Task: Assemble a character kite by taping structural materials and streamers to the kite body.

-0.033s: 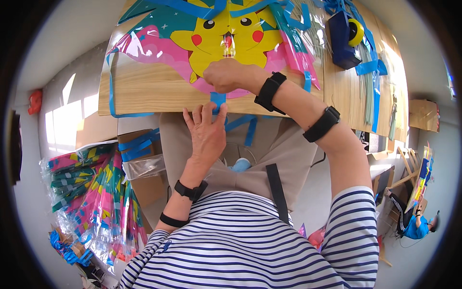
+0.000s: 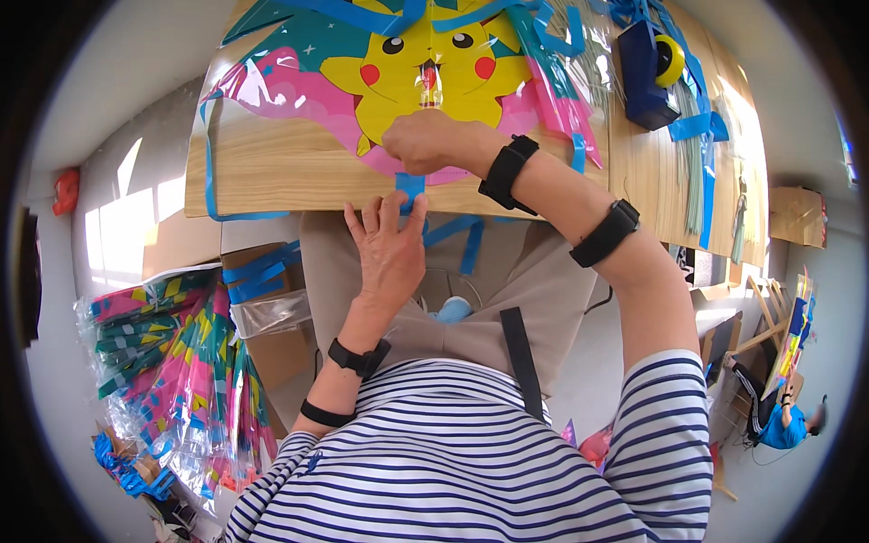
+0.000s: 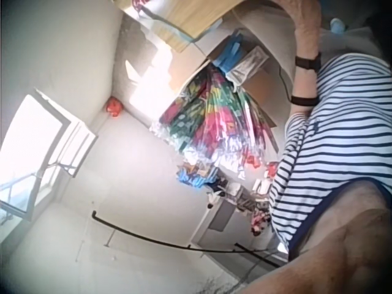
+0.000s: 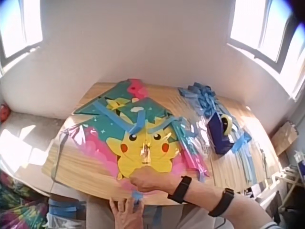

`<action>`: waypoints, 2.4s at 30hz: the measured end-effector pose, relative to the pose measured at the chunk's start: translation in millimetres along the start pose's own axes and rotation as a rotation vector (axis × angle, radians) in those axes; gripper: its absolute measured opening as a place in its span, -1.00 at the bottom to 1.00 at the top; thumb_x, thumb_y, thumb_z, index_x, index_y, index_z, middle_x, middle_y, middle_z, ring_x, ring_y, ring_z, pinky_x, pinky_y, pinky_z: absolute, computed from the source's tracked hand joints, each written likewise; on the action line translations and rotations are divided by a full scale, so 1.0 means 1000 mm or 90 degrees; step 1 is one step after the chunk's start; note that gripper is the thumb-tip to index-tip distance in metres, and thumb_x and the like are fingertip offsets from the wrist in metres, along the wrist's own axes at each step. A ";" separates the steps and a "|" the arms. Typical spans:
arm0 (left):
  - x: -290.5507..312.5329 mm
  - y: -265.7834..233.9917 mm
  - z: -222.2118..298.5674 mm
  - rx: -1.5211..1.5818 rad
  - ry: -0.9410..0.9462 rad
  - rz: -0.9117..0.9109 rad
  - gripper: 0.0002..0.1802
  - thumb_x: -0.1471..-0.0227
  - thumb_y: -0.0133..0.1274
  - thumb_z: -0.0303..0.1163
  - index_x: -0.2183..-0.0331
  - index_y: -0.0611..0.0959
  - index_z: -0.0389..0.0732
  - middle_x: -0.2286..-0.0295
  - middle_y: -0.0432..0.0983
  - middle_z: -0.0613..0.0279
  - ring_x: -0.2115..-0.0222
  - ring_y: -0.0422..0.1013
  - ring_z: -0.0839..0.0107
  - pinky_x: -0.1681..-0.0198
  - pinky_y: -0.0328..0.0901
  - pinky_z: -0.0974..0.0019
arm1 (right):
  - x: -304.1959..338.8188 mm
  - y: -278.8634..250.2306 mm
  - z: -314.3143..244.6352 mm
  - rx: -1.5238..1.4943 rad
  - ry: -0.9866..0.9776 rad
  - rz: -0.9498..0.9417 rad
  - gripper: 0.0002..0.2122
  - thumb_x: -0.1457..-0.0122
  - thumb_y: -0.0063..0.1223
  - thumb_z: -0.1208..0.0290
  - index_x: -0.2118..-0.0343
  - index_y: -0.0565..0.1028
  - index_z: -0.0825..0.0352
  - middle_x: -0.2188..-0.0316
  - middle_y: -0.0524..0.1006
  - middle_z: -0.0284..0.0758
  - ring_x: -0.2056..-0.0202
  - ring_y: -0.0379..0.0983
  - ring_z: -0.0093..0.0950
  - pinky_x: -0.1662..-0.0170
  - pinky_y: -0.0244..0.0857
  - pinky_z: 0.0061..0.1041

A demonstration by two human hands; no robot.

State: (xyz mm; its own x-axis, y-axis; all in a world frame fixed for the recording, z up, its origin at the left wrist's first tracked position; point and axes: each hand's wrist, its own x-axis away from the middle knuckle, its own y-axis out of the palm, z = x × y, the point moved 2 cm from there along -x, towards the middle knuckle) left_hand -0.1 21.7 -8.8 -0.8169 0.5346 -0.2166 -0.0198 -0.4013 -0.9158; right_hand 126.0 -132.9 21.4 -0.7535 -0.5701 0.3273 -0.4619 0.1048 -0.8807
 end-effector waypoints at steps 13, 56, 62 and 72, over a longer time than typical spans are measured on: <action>-0.002 0.002 0.000 -0.016 0.043 0.011 -0.47 0.06 0.12 -0.54 -0.03 0.57 -0.24 -0.13 0.31 0.34 -0.08 0.26 0.09 -0.25 -0.19 -0.50 | 0.001 -0.002 -0.002 0.011 0.024 -0.012 -0.84 0.02 0.04 0.49 0.39 0.62 0.33 0.36 0.61 -0.10 0.28 0.56 -0.06 0.29 0.43 -0.14; -0.003 -0.003 0.000 -0.015 0.056 -0.025 -0.47 0.07 0.09 -0.54 -0.02 0.58 -0.21 -0.11 0.36 0.29 -0.08 0.28 0.09 -0.21 -0.13 -0.54 | 0.027 0.042 -0.004 -0.031 0.266 0.320 -0.75 0.21 0.38 0.19 0.63 0.56 0.23 0.58 0.58 -0.26 0.42 0.55 -0.19 0.38 0.22 -0.19; -0.008 -0.047 0.004 0.311 -0.010 -0.011 -0.47 0.10 0.18 -0.49 0.00 0.60 -0.22 -0.03 0.49 0.13 -0.08 0.32 0.06 -0.28 -0.04 -0.29 | 0.052 0.036 0.010 -0.174 0.324 0.434 -0.75 0.13 0.36 0.19 0.61 0.56 0.26 0.55 0.59 -0.23 0.40 0.54 -0.16 0.31 0.29 -0.17; 0.012 -0.295 0.071 1.106 0.147 -0.009 -0.31 -0.17 0.11 0.09 -0.09 0.41 -0.24 0.05 0.47 0.06 -0.15 0.25 0.11 -0.20 0.02 -0.51 | -0.018 -0.029 0.030 0.039 0.216 0.509 -0.74 -0.04 0.26 0.23 0.22 0.67 0.19 -0.20 0.31 -0.20 -0.26 0.13 -0.10 -0.24 0.09 -0.01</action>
State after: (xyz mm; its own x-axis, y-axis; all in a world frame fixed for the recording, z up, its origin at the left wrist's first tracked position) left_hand -44.9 93.3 282.9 -0.7229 0.5681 -0.3933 -0.6905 -0.5728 0.4418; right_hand 167.4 -150.0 31.0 -0.9443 -0.0695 -0.3217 0.2844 0.3198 -0.9038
